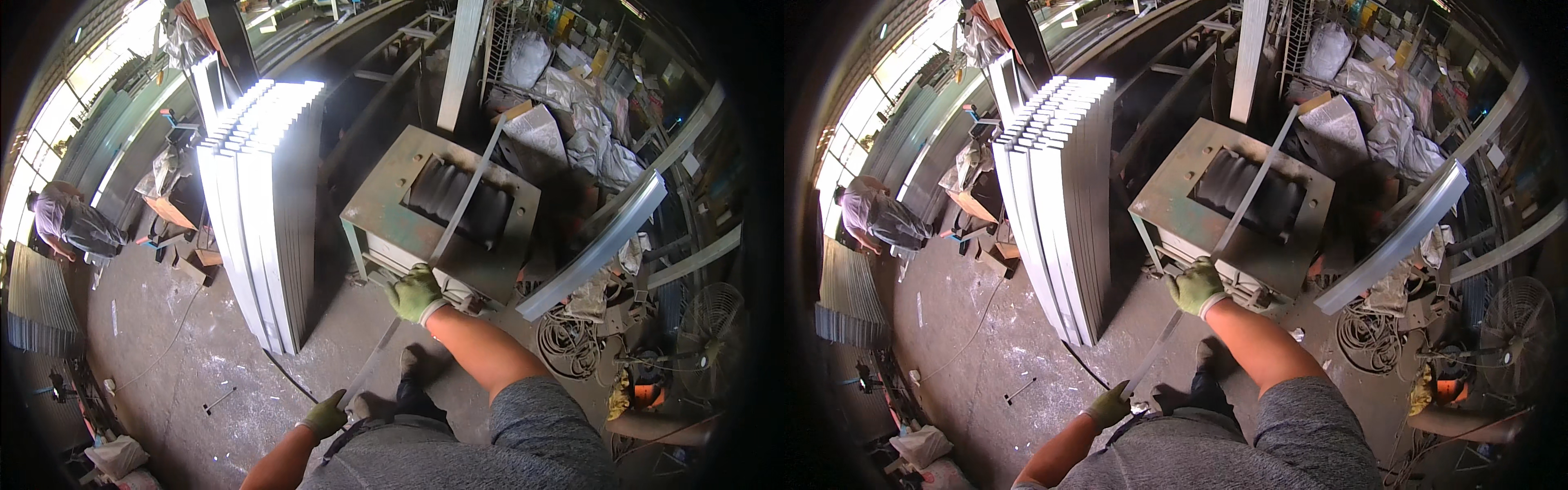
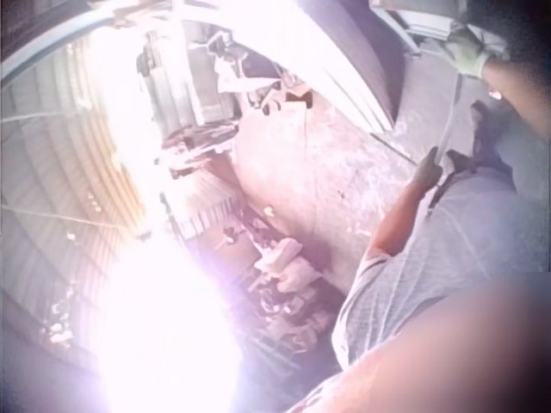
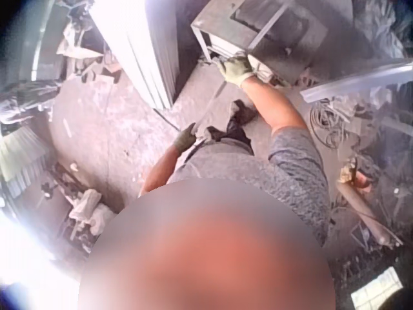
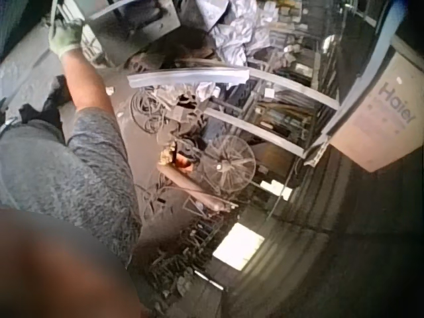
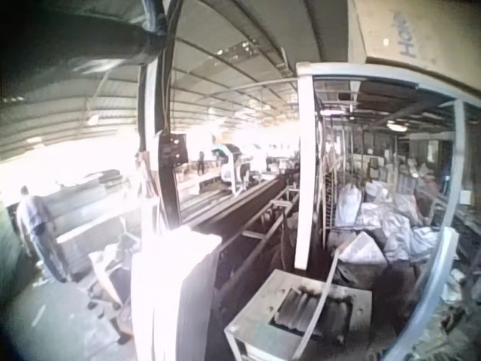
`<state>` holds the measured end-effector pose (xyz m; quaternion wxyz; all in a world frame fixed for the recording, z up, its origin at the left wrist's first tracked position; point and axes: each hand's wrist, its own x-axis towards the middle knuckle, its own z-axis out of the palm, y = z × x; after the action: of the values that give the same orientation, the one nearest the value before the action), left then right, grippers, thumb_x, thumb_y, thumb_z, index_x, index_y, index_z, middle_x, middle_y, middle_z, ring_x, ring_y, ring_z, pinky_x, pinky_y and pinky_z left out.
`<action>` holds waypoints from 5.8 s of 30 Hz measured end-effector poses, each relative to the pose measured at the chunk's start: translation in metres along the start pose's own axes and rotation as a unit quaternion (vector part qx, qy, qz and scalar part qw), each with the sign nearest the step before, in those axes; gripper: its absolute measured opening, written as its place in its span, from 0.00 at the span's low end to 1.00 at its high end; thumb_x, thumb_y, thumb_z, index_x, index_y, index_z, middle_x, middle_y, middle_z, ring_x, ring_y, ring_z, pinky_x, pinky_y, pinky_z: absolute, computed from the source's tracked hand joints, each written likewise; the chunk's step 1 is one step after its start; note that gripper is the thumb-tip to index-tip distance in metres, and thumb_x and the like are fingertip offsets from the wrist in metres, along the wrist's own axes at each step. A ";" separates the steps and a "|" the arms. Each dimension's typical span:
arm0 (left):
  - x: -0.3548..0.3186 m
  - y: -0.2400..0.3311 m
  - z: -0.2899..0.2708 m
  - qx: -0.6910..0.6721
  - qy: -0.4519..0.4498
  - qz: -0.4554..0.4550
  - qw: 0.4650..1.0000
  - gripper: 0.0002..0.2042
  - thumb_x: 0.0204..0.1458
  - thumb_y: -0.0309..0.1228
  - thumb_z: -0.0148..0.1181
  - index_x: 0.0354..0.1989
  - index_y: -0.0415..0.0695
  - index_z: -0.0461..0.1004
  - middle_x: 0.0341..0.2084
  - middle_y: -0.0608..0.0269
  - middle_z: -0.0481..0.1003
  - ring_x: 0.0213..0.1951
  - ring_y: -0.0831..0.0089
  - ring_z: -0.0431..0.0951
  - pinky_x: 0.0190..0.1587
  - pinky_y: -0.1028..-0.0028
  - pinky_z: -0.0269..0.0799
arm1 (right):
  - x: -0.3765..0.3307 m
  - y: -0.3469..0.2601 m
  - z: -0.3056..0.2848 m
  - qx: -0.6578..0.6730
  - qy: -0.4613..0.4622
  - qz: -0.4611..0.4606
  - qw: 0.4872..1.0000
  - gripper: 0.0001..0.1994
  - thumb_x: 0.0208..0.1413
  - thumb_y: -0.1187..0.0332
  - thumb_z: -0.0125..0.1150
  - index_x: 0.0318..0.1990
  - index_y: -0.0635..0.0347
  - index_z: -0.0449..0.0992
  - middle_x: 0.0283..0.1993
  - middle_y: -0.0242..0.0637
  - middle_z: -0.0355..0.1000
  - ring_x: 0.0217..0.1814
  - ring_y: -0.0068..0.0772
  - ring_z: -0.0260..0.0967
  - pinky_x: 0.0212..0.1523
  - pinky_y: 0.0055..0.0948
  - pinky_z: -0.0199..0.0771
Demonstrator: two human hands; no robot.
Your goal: The person repeatedly picks up long, flat metal sheets and feeds them one by one into a roller machine. After each sheet passes through, the person stacks it with others nearby. The process is continuous and repetitive throughout the clip.
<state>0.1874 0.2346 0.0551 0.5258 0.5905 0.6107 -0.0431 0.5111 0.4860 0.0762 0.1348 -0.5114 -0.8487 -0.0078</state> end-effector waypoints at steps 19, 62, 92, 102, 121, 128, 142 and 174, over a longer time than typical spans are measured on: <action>-0.177 -0.306 0.074 -0.031 -0.021 -0.036 0.999 0.31 0.55 0.24 0.56 0.71 0.52 0.72 0.54 0.42 0.83 0.59 0.43 0.83 0.60 0.55 0.79 | -0.122 -0.282 0.031 0.149 -0.210 -0.108 0.960 0.25 0.75 0.49 0.50 0.34 0.51 0.88 0.37 0.37 0.86 0.45 0.43 0.82 0.61 0.49 0.69; 0.373 0.423 -0.107 0.248 0.103 0.075 0.960 0.22 0.63 0.43 0.59 0.54 0.38 0.87 0.57 0.36 0.82 0.62 0.41 0.81 0.64 0.53 0.78 | -0.443 0.053 0.069 0.252 -0.243 0.665 0.660 0.22 0.68 0.53 0.54 0.55 0.58 0.86 0.59 0.56 0.82 0.62 0.63 0.79 0.67 0.53 0.77; -0.114 -0.238 0.098 0.104 0.072 -0.051 0.991 0.17 0.67 0.46 0.58 0.57 0.51 0.73 0.50 0.44 0.84 0.51 0.37 0.85 0.51 0.43 0.79 | -0.120 -0.118 0.013 0.120 0.137 0.088 0.979 0.20 0.64 0.64 0.65 0.60 0.63 0.78 0.71 0.55 0.70 0.76 0.70 0.64 0.75 0.61 0.66; -0.161 -0.347 0.105 0.039 0.038 -0.125 0.991 0.24 0.68 0.49 0.59 0.66 0.50 0.74 0.62 0.42 0.80 0.64 0.41 0.79 0.63 0.48 0.76 | -0.157 -0.171 -0.001 0.129 0.047 -0.024 0.990 0.22 0.64 0.57 0.66 0.59 0.60 0.82 0.69 0.47 0.75 0.68 0.58 0.70 0.67 0.59 0.70; 0.027 0.043 -0.029 -0.202 0.032 -0.010 0.979 0.26 0.57 0.44 0.78 0.59 0.41 0.82 0.42 0.55 0.88 0.43 0.71 0.87 0.47 0.63 0.82 | 0.054 0.130 0.037 -0.029 0.152 0.171 0.973 0.17 0.68 0.60 0.58 0.53 0.62 0.82 0.68 0.48 0.74 0.77 0.62 0.63 0.77 0.58 0.62; 0.055 0.112 -0.038 -0.122 0.093 -0.046 0.987 0.32 0.67 0.63 0.60 0.50 0.41 0.86 0.38 0.48 0.87 0.42 0.60 0.88 0.46 0.60 0.81 | 0.066 0.180 0.048 -0.073 0.191 0.166 0.965 0.14 0.67 0.60 0.59 0.48 0.59 0.84 0.60 0.45 0.80 0.71 0.58 0.70 0.73 0.55 0.68; 0.017 -0.018 0.021 -0.142 0.119 -0.018 0.982 0.30 0.69 0.61 0.60 0.45 0.40 0.86 0.33 0.49 0.84 0.38 0.63 0.84 0.45 0.58 0.79 | 0.006 0.066 0.057 -0.047 0.164 0.142 0.975 0.16 0.68 0.60 0.58 0.53 0.61 0.82 0.66 0.44 0.76 0.78 0.59 0.63 0.78 0.55 0.61; -0.200 -0.298 0.090 -0.088 0.123 -0.173 0.973 0.26 0.69 0.58 0.52 0.51 0.50 0.88 0.45 0.40 0.85 0.53 0.41 0.85 0.56 0.50 0.79 | -0.149 -0.253 0.068 0.137 0.014 0.109 0.984 0.28 0.68 0.53 0.60 0.67 0.66 0.76 0.79 0.52 0.65 0.81 0.72 0.54 0.81 0.66 0.52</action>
<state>-0.0377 -0.0507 -0.0155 0.4808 0.4283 0.7651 -0.0069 0.3418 0.2466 0.0073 0.2159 -0.5773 -0.7789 0.1162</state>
